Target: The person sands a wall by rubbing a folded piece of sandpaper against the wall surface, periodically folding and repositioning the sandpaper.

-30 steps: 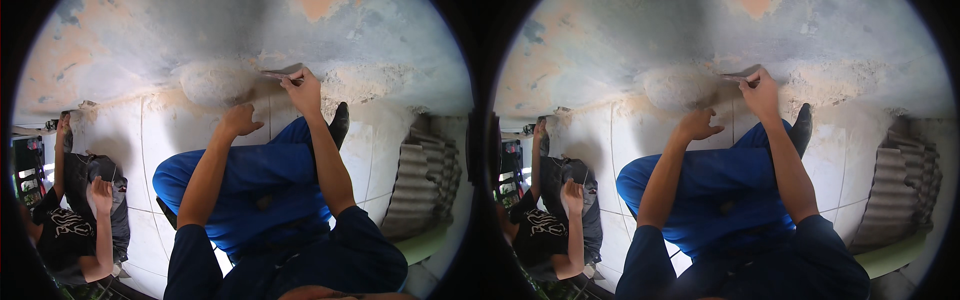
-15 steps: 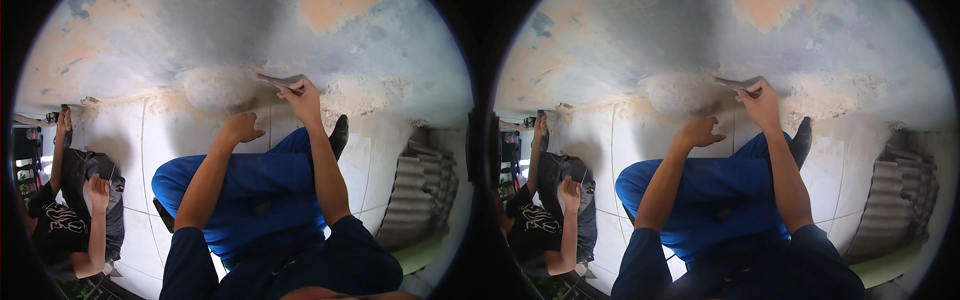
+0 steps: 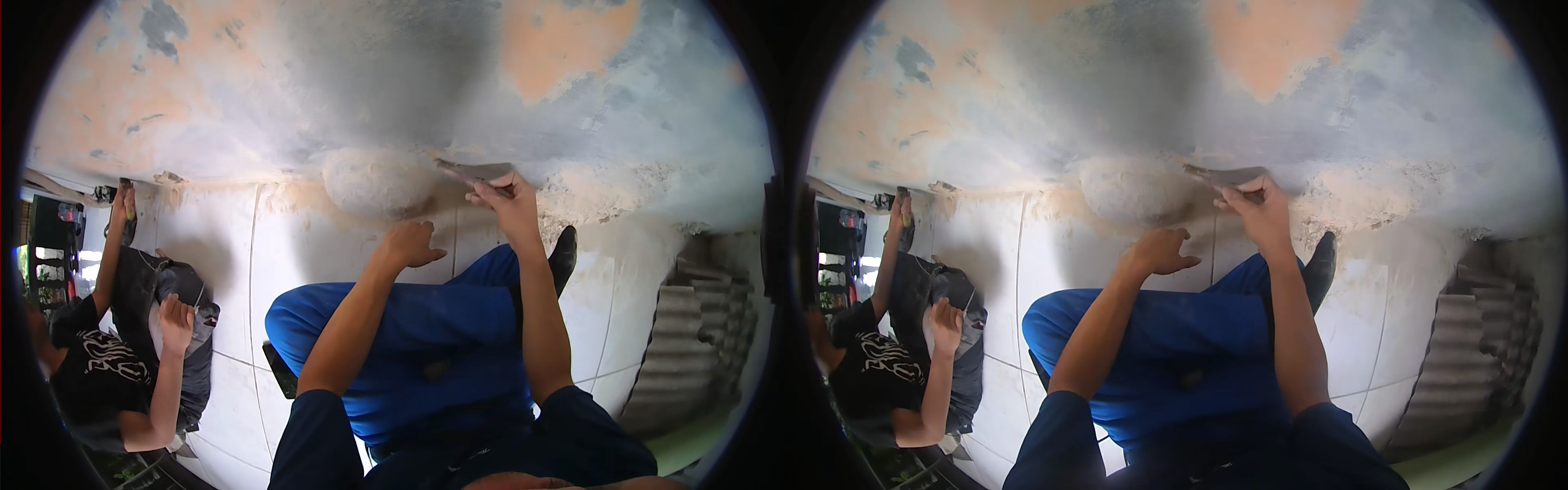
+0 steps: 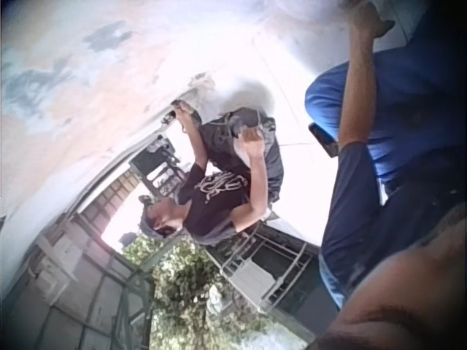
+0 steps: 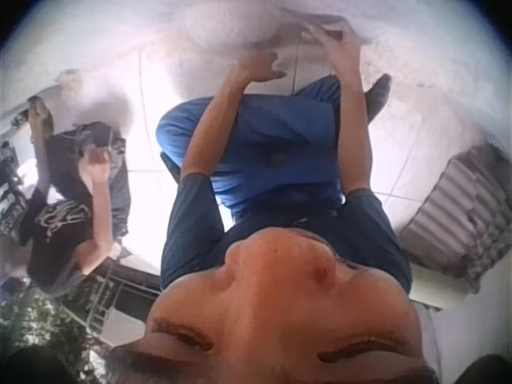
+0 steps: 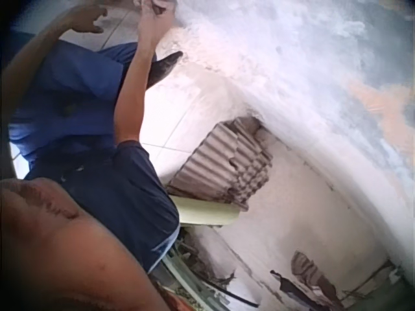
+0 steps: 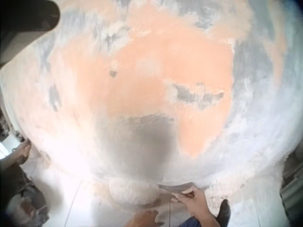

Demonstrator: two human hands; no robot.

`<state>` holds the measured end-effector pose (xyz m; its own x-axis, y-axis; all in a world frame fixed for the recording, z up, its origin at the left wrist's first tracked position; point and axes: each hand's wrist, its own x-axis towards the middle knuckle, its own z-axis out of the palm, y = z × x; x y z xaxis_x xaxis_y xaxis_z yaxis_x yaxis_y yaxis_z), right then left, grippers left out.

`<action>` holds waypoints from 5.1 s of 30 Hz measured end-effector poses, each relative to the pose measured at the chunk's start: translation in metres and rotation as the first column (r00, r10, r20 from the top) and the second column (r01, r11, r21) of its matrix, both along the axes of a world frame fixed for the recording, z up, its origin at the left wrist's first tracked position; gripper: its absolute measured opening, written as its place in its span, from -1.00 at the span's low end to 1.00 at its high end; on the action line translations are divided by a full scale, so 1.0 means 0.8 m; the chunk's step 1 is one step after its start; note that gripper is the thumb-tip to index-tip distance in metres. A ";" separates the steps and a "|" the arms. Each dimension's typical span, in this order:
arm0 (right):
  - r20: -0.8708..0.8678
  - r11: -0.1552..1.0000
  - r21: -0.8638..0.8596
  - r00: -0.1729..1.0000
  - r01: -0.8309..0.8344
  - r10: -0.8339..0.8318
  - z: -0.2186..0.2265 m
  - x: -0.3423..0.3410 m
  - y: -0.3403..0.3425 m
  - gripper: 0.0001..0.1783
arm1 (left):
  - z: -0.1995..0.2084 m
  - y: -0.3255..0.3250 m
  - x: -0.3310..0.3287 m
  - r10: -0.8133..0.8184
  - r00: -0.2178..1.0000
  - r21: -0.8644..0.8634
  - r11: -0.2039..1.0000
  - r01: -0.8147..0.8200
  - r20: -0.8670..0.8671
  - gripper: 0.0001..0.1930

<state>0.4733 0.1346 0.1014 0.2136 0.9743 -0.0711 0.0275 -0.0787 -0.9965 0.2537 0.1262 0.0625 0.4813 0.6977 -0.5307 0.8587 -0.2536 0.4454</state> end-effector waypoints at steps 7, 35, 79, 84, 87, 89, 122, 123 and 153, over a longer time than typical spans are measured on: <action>-0.019 0.999 -0.013 0.999 0.047 -0.047 0.004 -0.002 -0.005 -0.80 | -0.002 0.001 -0.001 0.020 1.000 0.023 1.000 -0.020 0.012 -0.26; -0.035 0.995 -0.096 0.999 -0.028 0.025 0.000 -0.016 -0.004 -0.78 | -0.008 -0.008 -0.003 -0.027 1.000 -0.011 1.000 0.027 0.014 -0.29; -0.317 0.983 -0.141 0.946 -0.117 0.067 0.016 -0.070 0.025 -0.74 | 0.003 0.000 0.014 0.013 0.993 -0.074 0.997 -0.005 0.115 -0.28; -0.169 0.986 -0.157 0.985 -0.047 0.020 -0.013 -0.059 0.018 -0.70 | 0.000 -0.002 -0.001 -0.011 0.999 -0.005 1.000 0.011 0.052 -0.29; -0.324 0.980 -0.181 0.946 -0.087 0.024 0.014 -0.066 0.013 -0.74 | -0.001 -0.003 -0.007 0.011 1.000 0.024 1.000 -0.011 0.006 -0.29; -0.428 0.975 -0.182 0.903 -0.130 0.041 0.030 -0.073 0.009 -0.78 | -0.002 -0.006 -0.001 0.014 0.996 0.016 1.000 -0.015 0.093 -0.28; 0.206 0.962 0.098 0.951 -0.253 0.229 0.015 -0.065 -0.003 -0.73 | 0.056 0.000 -0.007 0.390 0.360 -0.102 0.786 -0.610 0.848 -0.68; 0.222 0.961 0.134 0.952 -0.242 0.209 0.015 -0.063 -0.007 -0.76 | 0.064 -0.003 0.000 0.376 0.364 -0.091 0.792 -0.603 0.852 -0.68; 0.320 0.903 -0.025 0.853 -0.429 0.414 0.000 -0.062 -0.028 -0.38 | 0.301 0.080 0.099 -0.273 0.262 0.342 0.307 -0.888 0.926 -0.62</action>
<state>0.4235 0.1120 0.1015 -0.2143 0.9765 -0.0235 0.3552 0.0555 -0.9332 0.3332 0.1900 0.3037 -0.2931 0.5666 0.7701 0.2820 -0.7184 0.6359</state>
